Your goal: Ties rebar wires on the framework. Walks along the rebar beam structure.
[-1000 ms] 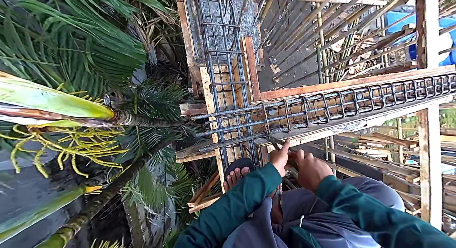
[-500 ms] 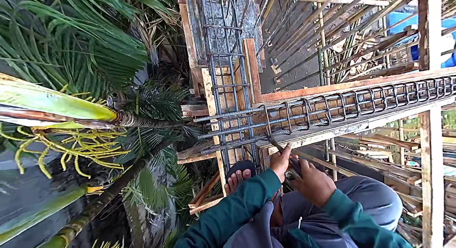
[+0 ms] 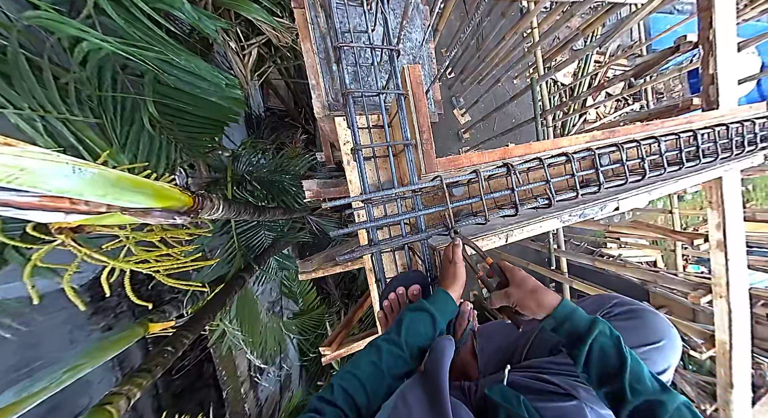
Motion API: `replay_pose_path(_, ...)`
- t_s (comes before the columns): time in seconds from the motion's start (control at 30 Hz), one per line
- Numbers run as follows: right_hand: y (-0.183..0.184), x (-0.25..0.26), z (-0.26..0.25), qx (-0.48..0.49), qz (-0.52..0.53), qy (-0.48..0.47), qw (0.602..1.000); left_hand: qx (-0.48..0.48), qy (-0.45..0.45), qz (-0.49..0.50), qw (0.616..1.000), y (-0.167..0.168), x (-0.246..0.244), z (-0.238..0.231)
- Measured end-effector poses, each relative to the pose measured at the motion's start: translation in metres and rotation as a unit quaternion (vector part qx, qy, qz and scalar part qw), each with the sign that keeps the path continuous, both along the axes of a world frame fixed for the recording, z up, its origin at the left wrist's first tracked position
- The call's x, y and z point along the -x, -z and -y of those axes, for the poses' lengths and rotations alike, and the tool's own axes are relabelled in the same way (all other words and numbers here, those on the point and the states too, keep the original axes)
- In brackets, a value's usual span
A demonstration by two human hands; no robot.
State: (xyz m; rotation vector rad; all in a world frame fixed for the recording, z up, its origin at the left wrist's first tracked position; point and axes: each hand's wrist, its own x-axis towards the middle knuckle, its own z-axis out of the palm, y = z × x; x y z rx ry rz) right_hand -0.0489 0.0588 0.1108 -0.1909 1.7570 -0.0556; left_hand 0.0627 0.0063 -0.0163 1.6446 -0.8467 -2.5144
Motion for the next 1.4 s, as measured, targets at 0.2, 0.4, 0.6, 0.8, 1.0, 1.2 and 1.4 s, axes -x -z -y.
replay_pose_path(0.2,-0.001,0.027,-0.004,0.025,0.096,0.099,0.99,0.165,0.117,0.009,0.979,0.018,-0.016,0.006)
replay_pose_path(0.4,-0.02,0.011,0.027,-0.068,-0.142,-0.311,0.937,0.235,0.246,0.071,0.938,0.006,-0.013,0.021)
replay_pose_path(0.6,-0.013,-0.007,0.021,-0.074,-0.267,-0.456,0.846,0.154,0.199,0.028,0.967,0.004,-0.017,0.02)
replay_pose_path(0.8,0.022,0.017,0.018,-0.106,-0.113,-0.291,0.944,0.177,0.231,0.04,0.956,-0.007,-0.022,0.036)
replay_pose_path(1.0,0.056,-0.002,-0.017,-0.071,-0.062,-0.085,0.992,0.254,0.334,0.067,0.905,-0.018,-0.026,0.054)
replay_pose_path(1.2,0.049,-0.01,-0.021,-0.007,-0.086,-0.112,0.99,0.273,0.368,0.062,0.886,-0.012,-0.031,0.055)
replay_pose_path(1.4,0.036,-0.026,0.001,-0.011,-0.088,-0.172,0.981,0.289,0.357,0.065,0.886,-0.01,-0.04,0.053)
